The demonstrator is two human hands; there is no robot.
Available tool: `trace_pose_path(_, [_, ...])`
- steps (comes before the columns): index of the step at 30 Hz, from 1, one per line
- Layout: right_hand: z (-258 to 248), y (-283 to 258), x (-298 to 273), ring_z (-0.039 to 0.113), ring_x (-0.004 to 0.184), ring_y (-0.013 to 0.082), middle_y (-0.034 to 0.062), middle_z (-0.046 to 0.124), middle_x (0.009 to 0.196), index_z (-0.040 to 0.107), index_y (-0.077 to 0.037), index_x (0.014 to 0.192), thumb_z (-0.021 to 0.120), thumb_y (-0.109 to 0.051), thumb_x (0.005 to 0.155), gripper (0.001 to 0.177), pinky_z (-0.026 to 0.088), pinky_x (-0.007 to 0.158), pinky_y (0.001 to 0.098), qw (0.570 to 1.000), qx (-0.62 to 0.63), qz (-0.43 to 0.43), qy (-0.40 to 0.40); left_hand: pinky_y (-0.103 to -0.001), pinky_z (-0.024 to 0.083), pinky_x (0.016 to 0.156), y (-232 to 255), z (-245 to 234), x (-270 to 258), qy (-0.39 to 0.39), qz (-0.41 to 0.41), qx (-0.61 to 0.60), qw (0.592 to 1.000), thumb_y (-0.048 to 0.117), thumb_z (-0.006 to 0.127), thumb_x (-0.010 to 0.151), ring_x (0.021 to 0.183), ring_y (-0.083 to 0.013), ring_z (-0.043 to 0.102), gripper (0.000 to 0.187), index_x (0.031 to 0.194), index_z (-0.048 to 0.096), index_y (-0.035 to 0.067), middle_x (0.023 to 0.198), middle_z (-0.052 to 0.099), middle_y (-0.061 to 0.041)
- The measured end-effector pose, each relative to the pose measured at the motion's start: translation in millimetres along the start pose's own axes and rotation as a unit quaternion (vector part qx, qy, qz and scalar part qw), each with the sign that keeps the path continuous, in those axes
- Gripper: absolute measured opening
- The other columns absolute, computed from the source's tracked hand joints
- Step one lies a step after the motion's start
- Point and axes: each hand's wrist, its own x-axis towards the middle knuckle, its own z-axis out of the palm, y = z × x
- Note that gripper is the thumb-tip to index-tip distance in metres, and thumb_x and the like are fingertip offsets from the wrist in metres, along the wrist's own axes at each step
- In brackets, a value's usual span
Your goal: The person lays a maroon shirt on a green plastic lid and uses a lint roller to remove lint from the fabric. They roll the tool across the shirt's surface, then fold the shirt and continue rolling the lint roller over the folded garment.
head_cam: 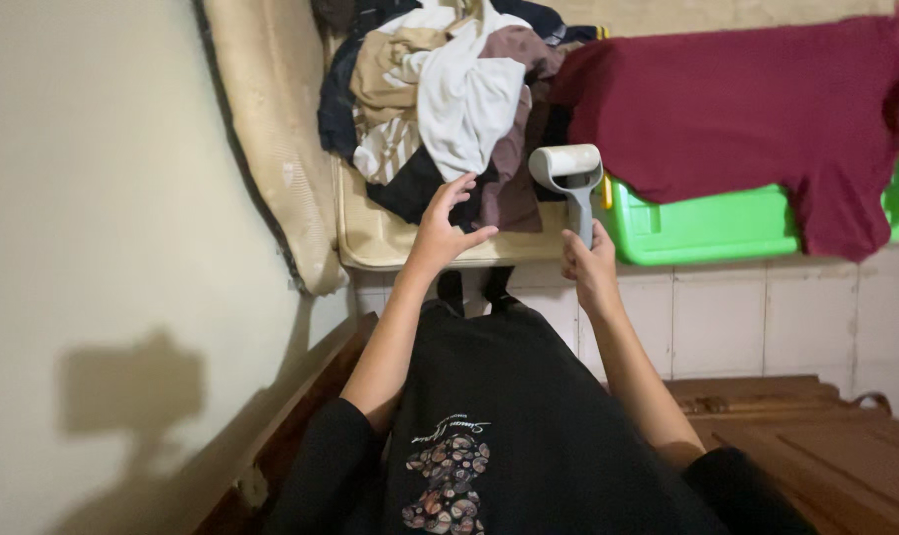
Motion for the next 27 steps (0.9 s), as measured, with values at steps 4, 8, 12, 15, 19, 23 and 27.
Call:
trace_pose_path(4, [-21, 1, -26, 0.029, 0.045, 0.0043, -0.006, 0.037, 0.064, 0.047, -0.011, 0.105, 0.061, -0.008, 0.099, 0.016, 0.023, 0.04, 0.0234, 0.999, 0.03, -0.006, 0.026, -0.039, 0.054, 0.105, 6, 14, 0, -0.041, -0.032, -0.003, 0.999, 0.02, 0.094, 0.072, 0.124, -0.0277, 0.065, 0.087, 0.148, 0.052, 0.008, 0.14, 0.062, -0.014])
trace_pose_path(8, [-47, -5, -41, 0.028, 0.046, 0.0033, -0.0072, 0.037, 0.064, 0.051, -0.011, 0.112, 0.062, -0.007, 0.097, 0.019, 0.022, 0.041, 0.0224, 0.997, 0.049, -0.019, 0.051, -0.039, 0.053, 0.104, 13, 36, 3, -0.079, -0.018, 0.001, 0.997, 0.02, 0.094, 0.072, 0.123, -0.0276, 0.064, 0.089, 0.149, 0.052, 0.008, 0.139, 0.062, -0.014])
trace_pose_path(12, [-78, -13, -51, 0.029, 0.044, 0.0038, -0.0061, 0.038, 0.063, 0.051, -0.013, 0.112, 0.063, -0.009, 0.096, 0.02, 0.021, 0.039, 0.0223, 0.995, 0.072, -0.032, 0.067, -0.039, 0.054, 0.104, 25, 69, 7, -0.098, 0.001, 0.009, 0.995, 0.023, 0.095, 0.071, 0.12, -0.0258, 0.066, 0.088, 0.147, 0.053, 0.009, 0.135, 0.062, -0.013])
trace_pose_path(15, [-108, -19, -55, 0.029, 0.043, 0.0044, -0.0054, 0.038, 0.062, 0.05, -0.012, 0.109, 0.063, -0.01, 0.098, 0.017, 0.021, 0.039, 0.0225, 0.994, 0.077, -0.043, 0.061, -0.039, 0.053, 0.104, 36, 97, 7, -0.1, -0.007, 0.017, 0.995, 0.023, 0.095, 0.071, 0.12, -0.0257, 0.065, 0.088, 0.148, 0.052, 0.009, 0.134, 0.062, -0.013])
trace_pose_path(19, [-164, -26, -63, 0.03, 0.045, 0.0048, -0.004, 0.04, 0.063, 0.049, -0.011, 0.105, 0.062, -0.013, 0.102, 0.014, 0.022, 0.04, 0.0229, 0.995, 0.066, -0.054, 0.05, -0.04, 0.052, 0.105, 45, 148, -1, -0.103, -0.013, 0.017, 0.994, 0.024, 0.094, 0.073, 0.122, -0.0258, 0.064, 0.088, 0.148, 0.051, 0.009, 0.137, 0.061, -0.012])
trace_pose_path(23, [-232, -35, -86, 0.032, 0.048, 0.0051, -0.0035, 0.04, 0.065, 0.05, -0.011, 0.105, 0.056, -0.026, 0.108, 0.016, 0.024, 0.042, 0.023, 0.993, 0.062, -0.074, 0.073, -0.04, 0.054, 0.109, 46, 219, -14, -0.095, 0.038, -0.021, 0.995, 0.025, 0.093, 0.077, 0.127, -0.0259, 0.063, 0.084, 0.149, 0.052, 0.009, 0.137, 0.061, -0.012])
trace_pose_path(27, [-299, -41, -98, 0.034, 0.046, 0.0068, -0.0014, 0.043, 0.063, 0.049, -0.014, 0.103, 0.05, -0.038, 0.108, 0.024, 0.025, 0.039, 0.0227, 0.985, 0.064, -0.084, 0.135, -0.04, 0.051, 0.107, 55, 283, -23, -0.145, 0.012, 0.016, 0.989, 0.027, 0.093, 0.074, 0.122, -0.0264, 0.061, 0.087, 0.148, 0.051, 0.007, 0.136, 0.059, -0.013])
